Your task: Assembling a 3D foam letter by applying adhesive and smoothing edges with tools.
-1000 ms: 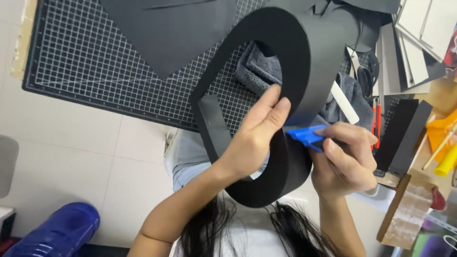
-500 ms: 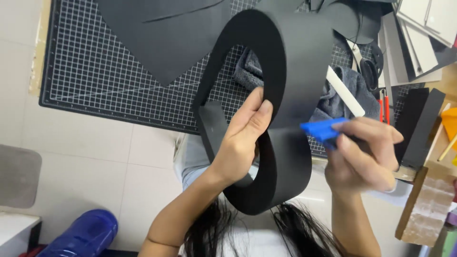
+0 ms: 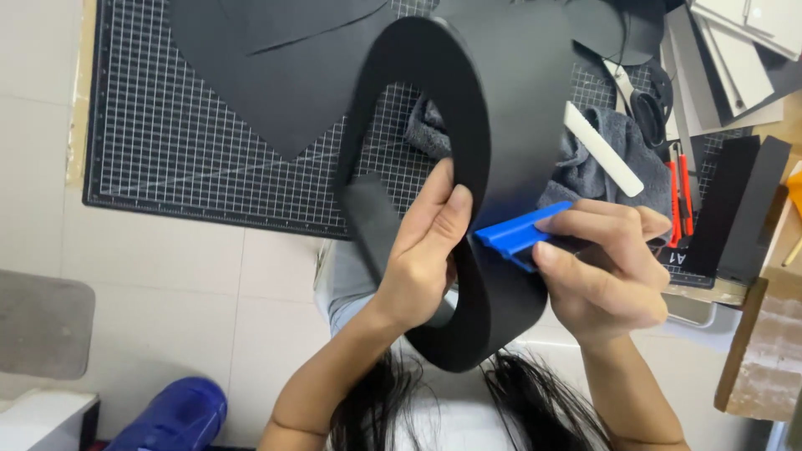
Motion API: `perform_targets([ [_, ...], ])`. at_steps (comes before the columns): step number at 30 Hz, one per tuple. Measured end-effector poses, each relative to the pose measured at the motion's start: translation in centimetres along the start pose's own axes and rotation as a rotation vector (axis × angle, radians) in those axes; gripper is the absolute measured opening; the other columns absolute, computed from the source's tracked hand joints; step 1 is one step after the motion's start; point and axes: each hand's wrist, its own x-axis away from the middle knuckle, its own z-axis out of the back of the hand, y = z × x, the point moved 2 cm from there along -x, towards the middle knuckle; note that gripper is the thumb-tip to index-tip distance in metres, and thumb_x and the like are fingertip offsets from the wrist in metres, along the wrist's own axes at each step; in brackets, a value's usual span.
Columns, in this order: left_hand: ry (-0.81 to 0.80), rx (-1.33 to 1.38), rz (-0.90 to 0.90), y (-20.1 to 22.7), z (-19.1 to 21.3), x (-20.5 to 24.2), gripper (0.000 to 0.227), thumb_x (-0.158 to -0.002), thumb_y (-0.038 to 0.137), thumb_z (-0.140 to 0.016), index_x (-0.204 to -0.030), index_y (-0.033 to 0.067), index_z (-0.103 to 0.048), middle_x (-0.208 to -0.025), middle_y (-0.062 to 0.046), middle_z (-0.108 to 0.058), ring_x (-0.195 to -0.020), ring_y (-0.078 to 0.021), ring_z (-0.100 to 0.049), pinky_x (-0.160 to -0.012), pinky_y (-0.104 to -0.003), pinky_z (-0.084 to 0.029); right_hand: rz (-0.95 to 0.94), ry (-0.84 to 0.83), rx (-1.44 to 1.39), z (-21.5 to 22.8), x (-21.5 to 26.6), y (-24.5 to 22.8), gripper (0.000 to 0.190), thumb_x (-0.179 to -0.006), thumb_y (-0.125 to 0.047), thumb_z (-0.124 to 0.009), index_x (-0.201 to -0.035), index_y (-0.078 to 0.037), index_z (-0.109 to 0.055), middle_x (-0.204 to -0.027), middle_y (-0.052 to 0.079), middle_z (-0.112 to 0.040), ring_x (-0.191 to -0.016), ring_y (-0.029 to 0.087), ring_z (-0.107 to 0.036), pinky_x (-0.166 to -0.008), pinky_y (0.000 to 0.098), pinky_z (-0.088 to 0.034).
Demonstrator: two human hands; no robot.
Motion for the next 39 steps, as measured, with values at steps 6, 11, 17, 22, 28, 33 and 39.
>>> perform_targets([
  [6,-0.021,0.035,-0.044,0.3,-0.5,0.1,0.044,-0.110,0.022,-0.038,-0.147,-0.0011,-0.042,-0.140,-0.012,-0.054,-0.132,-0.0184,-0.051,-0.119,-0.031,-0.040,-0.076,-0.010,0.004,0.3,0.1,0.2,0.010,-0.097,-0.001,-0.063,-0.095,-0.011,-0.065,-0.092,0.024,-0.067,-0.076,0.033,-0.062,-0.089,0.0393,-0.033],
  [11,0.003,0.012,-0.015,0.1,-0.1,0.0,0.050,-0.107,0.021,-0.038,-0.152,-0.0024,-0.035,-0.152,-0.014,-0.045,-0.144,-0.0194,-0.041,-0.124,-0.029,-0.031,-0.050,-0.011,0.008,0.3,0.4,0.7,0.007,-0.100,-0.005,-0.062,-0.099,-0.011,-0.065,-0.093,0.023,-0.068,-0.076,0.033,-0.064,-0.084,0.0402,-0.033],
  [17,-0.012,-0.099,-0.032,-0.3,-0.4,-0.3,0.044,-0.109,0.023,-0.040,-0.145,-0.0015,-0.044,-0.143,-0.011,-0.053,-0.135,-0.0153,-0.048,-0.122,-0.030,-0.036,-0.074,-0.064,-0.101,0.2,-0.9,-0.3,0.013,-0.099,-0.001,-0.057,-0.096,-0.010,-0.065,-0.094,0.026,-0.066,-0.077,0.033,-0.061,-0.093,0.0370,-0.033],
  [22,-0.067,-0.163,-0.074,0.0,-0.5,0.1,0.034,-0.111,0.023,-0.039,-0.136,0.0024,-0.051,-0.124,-0.002,-0.055,-0.118,-0.0093,-0.050,-0.112,-0.026,-0.040,-0.070,-0.098,-0.116,1.8,0.7,-0.6,0.011,-0.102,-0.012,-0.054,-0.105,-0.016,-0.064,-0.098,0.022,-0.068,-0.082,0.032,-0.064,-0.091,0.0393,-0.037],
  [28,-0.105,-0.172,-0.065,0.1,-0.8,0.3,0.036,-0.111,0.027,-0.041,-0.135,0.0022,-0.050,-0.121,-0.002,-0.056,-0.115,-0.0107,-0.053,-0.108,-0.028,-0.043,-0.046,-0.035,-0.050,1.4,0.1,-0.7,0.015,-0.101,-0.010,-0.052,-0.096,-0.016,-0.065,-0.091,0.023,-0.068,-0.078,0.033,-0.064,-0.088,0.0402,-0.032],
  [33,0.017,-0.165,-0.024,-1.5,0.1,0.4,0.048,-0.106,0.023,-0.046,-0.147,-0.0021,-0.042,-0.148,-0.012,-0.049,-0.135,-0.0165,-0.045,-0.121,-0.032,-0.035,-0.089,-0.062,-0.071,2.2,1.0,-1.2,0.013,-0.101,-0.016,-0.052,-0.098,-0.018,-0.065,-0.096,0.021,-0.069,-0.083,0.031,-0.065,-0.098,0.0426,-0.031],
  [39,-0.084,-0.076,-0.020,-0.5,-1.1,0.1,0.048,-0.108,0.026,-0.044,-0.146,-0.0020,-0.043,-0.138,-0.013,-0.056,-0.127,-0.0190,-0.054,-0.113,-0.032,-0.043,0.014,0.103,0.027,1.0,0.2,-0.3,0.020,-0.100,-0.008,-0.050,-0.090,-0.014,-0.067,-0.088,0.025,-0.068,-0.075,0.031,-0.063,-0.093,0.0396,-0.026],
])
